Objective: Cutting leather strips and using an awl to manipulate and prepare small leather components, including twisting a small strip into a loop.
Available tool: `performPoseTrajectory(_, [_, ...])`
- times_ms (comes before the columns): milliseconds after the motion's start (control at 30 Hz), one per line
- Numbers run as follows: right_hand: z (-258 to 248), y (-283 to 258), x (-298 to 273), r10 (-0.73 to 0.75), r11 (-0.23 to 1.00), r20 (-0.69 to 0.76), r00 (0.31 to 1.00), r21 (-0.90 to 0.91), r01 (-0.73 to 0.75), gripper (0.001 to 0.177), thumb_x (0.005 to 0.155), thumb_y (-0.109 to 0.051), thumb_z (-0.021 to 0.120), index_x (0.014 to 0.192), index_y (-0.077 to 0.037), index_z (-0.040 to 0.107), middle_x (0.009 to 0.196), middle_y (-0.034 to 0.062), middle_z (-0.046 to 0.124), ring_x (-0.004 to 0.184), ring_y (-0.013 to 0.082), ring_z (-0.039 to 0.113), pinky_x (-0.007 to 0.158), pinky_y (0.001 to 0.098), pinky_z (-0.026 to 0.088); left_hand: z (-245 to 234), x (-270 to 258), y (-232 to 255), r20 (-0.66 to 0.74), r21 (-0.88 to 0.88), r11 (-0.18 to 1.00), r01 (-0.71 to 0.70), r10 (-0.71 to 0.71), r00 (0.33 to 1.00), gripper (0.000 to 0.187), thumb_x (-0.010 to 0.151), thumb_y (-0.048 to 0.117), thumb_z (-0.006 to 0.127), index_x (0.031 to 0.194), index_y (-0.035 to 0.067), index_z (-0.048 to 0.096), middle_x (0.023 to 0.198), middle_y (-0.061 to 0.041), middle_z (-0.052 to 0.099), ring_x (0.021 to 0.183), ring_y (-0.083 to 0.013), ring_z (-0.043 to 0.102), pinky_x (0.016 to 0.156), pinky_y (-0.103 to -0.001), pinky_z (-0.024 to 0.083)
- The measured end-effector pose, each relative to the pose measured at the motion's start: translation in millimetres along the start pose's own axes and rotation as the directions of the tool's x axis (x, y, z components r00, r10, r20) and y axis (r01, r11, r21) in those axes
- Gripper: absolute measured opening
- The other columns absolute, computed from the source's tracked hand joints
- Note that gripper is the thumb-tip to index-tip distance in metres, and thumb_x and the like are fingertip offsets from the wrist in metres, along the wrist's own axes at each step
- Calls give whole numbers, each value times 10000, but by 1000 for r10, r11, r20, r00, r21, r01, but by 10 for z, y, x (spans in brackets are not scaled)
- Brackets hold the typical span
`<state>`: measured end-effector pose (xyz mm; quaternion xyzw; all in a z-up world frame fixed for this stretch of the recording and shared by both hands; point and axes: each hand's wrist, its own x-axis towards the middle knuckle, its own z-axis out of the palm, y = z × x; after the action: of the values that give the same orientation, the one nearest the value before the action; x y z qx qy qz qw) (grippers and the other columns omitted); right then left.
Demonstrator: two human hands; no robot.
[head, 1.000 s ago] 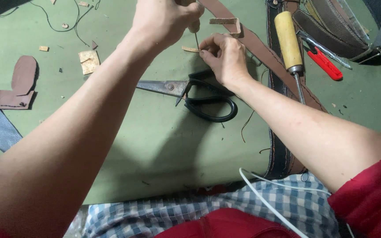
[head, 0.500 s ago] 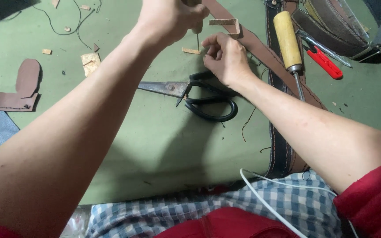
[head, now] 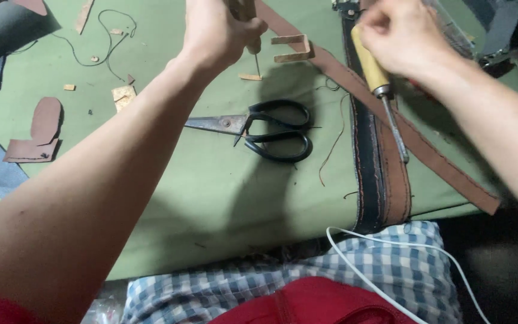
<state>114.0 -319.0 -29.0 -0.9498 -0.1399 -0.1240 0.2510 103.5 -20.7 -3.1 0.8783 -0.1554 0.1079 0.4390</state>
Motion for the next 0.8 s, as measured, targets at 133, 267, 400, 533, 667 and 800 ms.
performPoseTrajectory(133, [-273, -336, -387, 566, 790, 340, 751, -484, -377, 531, 1047, -567, 617, 1199, -61, 665, 1024, 136, 687, 872, 275, 661, 746, 440, 554, 78, 27, -18, 0, -64, 998, -11, 11, 1000, 268, 846, 15, 682, 625, 130, 585, 572, 8, 728, 525, -30, 670, 532, -221, 566])
performPoseTrajectory(267, [-28, -56, -588, 615, 745, 246, 749, -494, -449, 583, 967, -626, 665, 1165, -81, 610, 1127, 196, 705, 1087, 434, 631, 889, 590, 469, 134, 64, -135, -67, -67, 997, 45, -49, 997, 111, 888, 111, 776, 800, 122, 710, 687, -29, 802, 640, -62, 816, 663, -255, 715])
performPoseTrajectory(400, [-102, -40, -560, 617, 753, 259, 743, -469, -462, 472, 997, -513, 657, 1202, -88, 643, 1146, 183, 708, 1101, 411, 627, 882, 572, 490, 68, -1, 48, -22, -114, 986, 120, -123, 992, 277, 846, 30, 685, 628, 157, 571, 587, 10, 742, 566, -26, 700, 609, -225, 633])
performPoseTrajectory(533, [-304, -43, -506, 490, 850, 159, 857, -304, -430, 491, 1115, -418, 506, 1280, 44, 534, 1153, 321, 663, 965, 498, 651, 760, 614, 512, 123, 15, -52, -49, -111, 984, 139, -145, 988, 189, 862, 86, 716, 697, 144, 645, 626, 1, 756, 597, -47, 709, 593, -250, 616])
performPoseTrajectory(667, [-765, -673, -399, 102, 985, 40, 994, -141, -96, 590, 1141, -347, 308, 869, -74, 755, 846, 77, 755, 729, 329, 664, 761, 491, 491, 175, 56, -14, -56, -65, 974, 218, -222, 973, 65, 823, 161, 696, 774, 148, 737, 605, 15, 743, 551, -27, 669, 558, -239, 602])
performPoseTrajectory(800, [-370, -177, 13, -342, 895, 103, 934, 337, 291, 161, 1016, 71, 531, 1025, -53, 635, 1068, 52, 654, 1061, 161, 636, 1075, 265, 490, 189, 47, -60, -87, -111, 970, 216, -226, 970, 83, 847, 179, 739, 789, 121, 722, 617, -5, 748, 532, -58, 695, 550, -259, 606])
